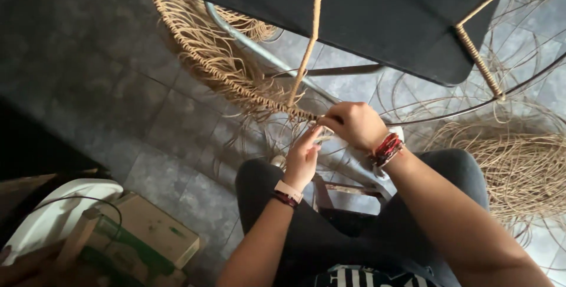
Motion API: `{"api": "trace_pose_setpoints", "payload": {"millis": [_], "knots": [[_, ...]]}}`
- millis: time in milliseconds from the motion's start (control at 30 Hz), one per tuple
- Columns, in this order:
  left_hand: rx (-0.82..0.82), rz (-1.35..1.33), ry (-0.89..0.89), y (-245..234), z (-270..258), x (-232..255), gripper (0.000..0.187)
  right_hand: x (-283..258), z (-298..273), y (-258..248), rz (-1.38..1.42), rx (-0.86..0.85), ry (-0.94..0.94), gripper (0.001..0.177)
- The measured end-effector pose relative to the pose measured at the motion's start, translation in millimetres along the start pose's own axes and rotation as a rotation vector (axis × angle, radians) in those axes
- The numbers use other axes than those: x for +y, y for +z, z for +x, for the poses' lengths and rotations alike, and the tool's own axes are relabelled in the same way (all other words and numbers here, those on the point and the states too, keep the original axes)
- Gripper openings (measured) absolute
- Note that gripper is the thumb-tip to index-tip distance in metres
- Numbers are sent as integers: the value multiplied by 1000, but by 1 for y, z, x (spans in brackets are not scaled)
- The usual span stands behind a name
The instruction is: Weaving natural fibers around a circular frame to create a furniture piece
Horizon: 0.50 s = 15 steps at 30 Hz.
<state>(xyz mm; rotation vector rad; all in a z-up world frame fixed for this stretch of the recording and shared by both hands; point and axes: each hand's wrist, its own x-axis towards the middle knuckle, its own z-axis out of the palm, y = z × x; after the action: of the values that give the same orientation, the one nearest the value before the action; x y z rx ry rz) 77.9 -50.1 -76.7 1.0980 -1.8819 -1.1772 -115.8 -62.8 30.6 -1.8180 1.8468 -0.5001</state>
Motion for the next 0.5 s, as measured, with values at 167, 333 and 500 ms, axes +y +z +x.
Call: {"api": "trace_pose_setpoints", "payload": {"millis": [167, 333, 500], "knots": [[7, -106, -101, 3, -4, 5, 46, -10, -7, -3, -49, 38, 63, 20], [209, -74, -94, 0, -24, 70, 9, 3, -65, -30, -156, 308, -82, 17], [0, -209, 94, 49, -22, 171, 10, 49, -176, -45, -273, 572, -22, 26]]}}
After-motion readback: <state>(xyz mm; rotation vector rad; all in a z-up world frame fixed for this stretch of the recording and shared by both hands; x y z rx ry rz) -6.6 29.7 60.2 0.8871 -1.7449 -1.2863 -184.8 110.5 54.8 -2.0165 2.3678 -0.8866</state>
